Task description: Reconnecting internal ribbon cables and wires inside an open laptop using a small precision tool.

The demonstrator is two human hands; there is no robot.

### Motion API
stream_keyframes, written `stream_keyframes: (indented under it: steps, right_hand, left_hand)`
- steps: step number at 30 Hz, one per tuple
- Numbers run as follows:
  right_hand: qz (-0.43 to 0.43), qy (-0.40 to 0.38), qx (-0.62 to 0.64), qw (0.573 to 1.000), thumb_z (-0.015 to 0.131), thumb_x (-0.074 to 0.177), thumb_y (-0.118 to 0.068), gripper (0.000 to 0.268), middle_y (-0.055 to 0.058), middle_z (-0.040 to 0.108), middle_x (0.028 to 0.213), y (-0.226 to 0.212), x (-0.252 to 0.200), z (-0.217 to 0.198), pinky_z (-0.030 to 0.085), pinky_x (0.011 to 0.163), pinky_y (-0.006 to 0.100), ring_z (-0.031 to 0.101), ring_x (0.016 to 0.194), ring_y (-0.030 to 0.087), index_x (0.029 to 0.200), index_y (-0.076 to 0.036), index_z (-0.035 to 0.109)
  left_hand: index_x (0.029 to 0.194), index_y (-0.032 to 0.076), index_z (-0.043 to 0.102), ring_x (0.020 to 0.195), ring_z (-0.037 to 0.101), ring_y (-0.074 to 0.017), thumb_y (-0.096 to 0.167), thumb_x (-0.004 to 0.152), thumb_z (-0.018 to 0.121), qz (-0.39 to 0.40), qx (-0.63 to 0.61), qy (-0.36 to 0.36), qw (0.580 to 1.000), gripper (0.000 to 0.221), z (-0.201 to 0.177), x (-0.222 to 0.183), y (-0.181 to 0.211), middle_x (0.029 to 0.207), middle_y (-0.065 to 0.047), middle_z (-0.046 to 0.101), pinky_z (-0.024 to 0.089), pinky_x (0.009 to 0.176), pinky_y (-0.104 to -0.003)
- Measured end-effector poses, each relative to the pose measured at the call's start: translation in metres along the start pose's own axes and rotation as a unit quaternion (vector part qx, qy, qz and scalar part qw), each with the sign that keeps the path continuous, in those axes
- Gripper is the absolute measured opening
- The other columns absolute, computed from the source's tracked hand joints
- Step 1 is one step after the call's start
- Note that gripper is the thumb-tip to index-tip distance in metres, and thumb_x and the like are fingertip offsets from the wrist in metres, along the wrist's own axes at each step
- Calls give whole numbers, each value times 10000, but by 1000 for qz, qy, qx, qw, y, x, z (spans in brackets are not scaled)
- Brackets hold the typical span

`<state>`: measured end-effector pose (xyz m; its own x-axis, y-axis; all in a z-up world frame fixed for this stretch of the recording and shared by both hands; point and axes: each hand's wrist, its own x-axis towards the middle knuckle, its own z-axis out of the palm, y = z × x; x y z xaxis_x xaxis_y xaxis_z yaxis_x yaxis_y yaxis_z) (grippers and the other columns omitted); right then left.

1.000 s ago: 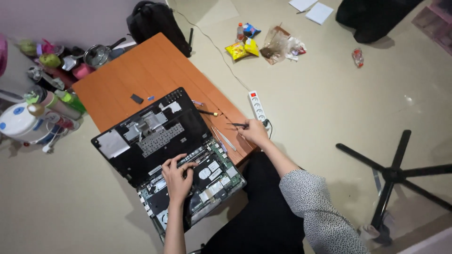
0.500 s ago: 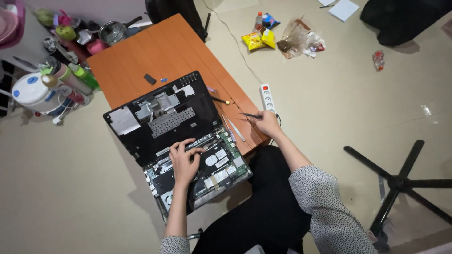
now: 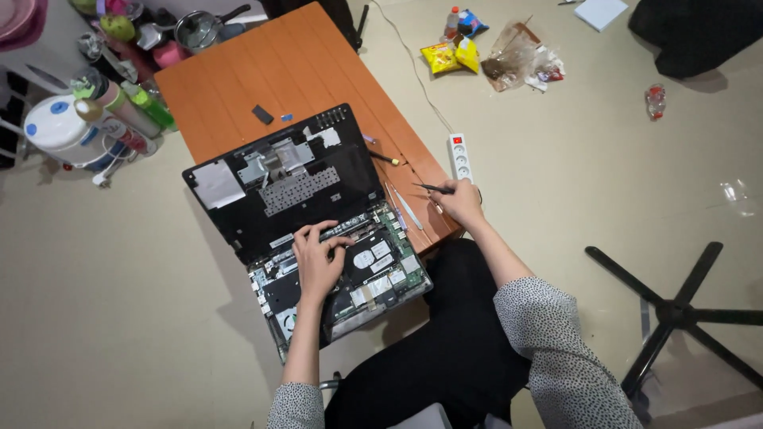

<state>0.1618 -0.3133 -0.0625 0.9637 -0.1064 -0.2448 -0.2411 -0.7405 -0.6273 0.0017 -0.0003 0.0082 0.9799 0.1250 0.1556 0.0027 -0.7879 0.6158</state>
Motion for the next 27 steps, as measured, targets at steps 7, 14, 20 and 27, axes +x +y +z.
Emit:
stream_keyframes:
  steps: [7, 14, 20, 27]
  right_hand:
    - [1, -1, -2, 1000, 745, 819, -448, 323, 97, 773, 898, -1, -1, 2, 557, 875, 457, 712, 1023, 369, 1037, -217, 798]
    - [3, 16, 58, 998, 757, 852, -453, 327, 115, 762, 911, 10, 6, 6, 546, 876, 458, 708, 1025, 363, 1051, -196, 786]
    - [8, 21, 72, 997, 754, 862, -416, 355, 143, 750, 944, 0, -3, -7, 532, 897, 461, 696, 1048, 371, 1101, -153, 763]
    - [-83, 38, 101, 991, 520, 1056, -277, 230, 241, 690, 917, -60, -50, -34, 472, 882, 552, 660, 1036, 470, 1193, -92, 508]
  left_hand:
    - [819, 350, 769, 1260, 406, -272, 166, 809, 607, 1, -10, -2, 1000, 246, 0, 0, -2, 1231, 100, 586, 329, 1049, -420]
    - [819, 365, 768, 1261, 412, -259, 183, 807, 621, 8, -14, 6, 1000, 235, 1, -1, -6, 1213, 106, 599, 333, 1049, -417]
    - [822, 362, 761, 1261, 408, -257, 181, 806, 617, 18, -23, 5, 1000, 232, -2, 1, -6, 1222, 108, 599, 331, 1036, -405]
    - [840, 345, 752, 1273, 399, -259, 168, 807, 628, 24, -28, -9, 999, 218, -5, 3, -8, 1246, 110, 594, 319, 1037, -416]
